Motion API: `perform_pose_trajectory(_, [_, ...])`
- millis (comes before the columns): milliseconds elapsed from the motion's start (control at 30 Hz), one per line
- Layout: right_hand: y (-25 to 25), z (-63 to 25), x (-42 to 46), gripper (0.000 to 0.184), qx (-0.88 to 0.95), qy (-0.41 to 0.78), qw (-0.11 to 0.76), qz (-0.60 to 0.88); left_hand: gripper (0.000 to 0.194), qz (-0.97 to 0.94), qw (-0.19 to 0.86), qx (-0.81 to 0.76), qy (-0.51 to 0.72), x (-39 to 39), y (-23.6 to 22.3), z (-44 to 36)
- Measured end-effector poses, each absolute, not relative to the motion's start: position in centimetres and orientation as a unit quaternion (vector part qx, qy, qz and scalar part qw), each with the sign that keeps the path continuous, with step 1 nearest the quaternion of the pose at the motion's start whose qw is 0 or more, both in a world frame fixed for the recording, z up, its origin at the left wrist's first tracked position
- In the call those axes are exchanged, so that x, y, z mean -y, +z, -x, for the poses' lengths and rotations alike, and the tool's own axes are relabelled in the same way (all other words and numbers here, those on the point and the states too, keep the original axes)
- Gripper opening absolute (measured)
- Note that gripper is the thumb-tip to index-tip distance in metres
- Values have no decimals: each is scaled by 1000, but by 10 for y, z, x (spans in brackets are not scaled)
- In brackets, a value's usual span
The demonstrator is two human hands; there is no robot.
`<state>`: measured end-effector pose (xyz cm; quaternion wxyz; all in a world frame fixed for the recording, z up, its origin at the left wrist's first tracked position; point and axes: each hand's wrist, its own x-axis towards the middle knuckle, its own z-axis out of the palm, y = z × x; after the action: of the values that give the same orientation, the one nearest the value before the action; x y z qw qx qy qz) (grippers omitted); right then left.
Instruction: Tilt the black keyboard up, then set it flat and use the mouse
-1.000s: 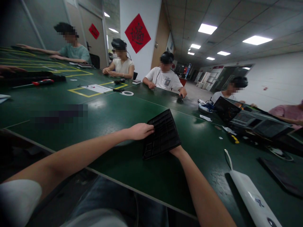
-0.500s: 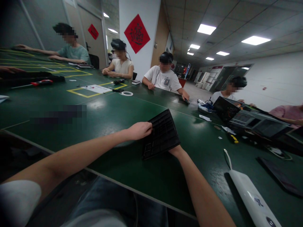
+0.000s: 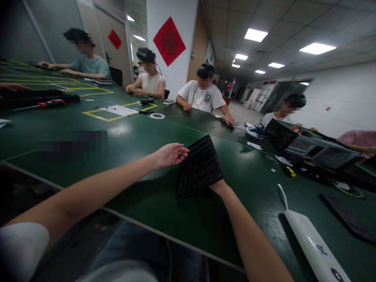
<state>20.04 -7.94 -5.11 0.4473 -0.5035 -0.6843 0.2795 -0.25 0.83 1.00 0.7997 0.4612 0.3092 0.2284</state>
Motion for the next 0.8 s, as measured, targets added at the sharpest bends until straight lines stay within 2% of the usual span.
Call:
perform_pose_trajectory(67, [-52, -200, 80, 42, 681, 274, 457, 502, 20, -568, 719, -325, 236, -7, 5, 1])
perform_pose_trajectory(100, [-52, -198, 80, 44, 679, 269, 467, 498, 23, -634, 657, -332, 239, -6, 2, 1])
perform_pose_trajectory(200, [-52, -195, 78, 49, 672, 262, 498, 481, 47, -791, 463, -329, 229, -3, -7, -1])
perform_pose_trajectory(267, [-53, -193, 77, 50, 669, 271, 511, 467, 56, -838, 395, -315, 208, -2, -11, -1])
perform_pose_trajectory(433, [-51, -193, 78, 55, 680, 254, 509, 462, 62, -858, 353, -318, 193, -2, -14, -3])
perform_pose_trajectory(533, [-48, -188, 79, 55, 655, 284, 534, 453, 61, -856, 342, -330, 203, -2, -13, -6])
perform_pose_trajectory(700, [-45, -184, 82, 44, 632, 339, 538, 443, 63, -880, 289, -322, 197, 2, -9, -8])
perform_pose_trajectory(800, [-48, -186, 84, 39, 612, 372, 539, 442, 57, -903, 209, -320, 195, 6, -7, -8])
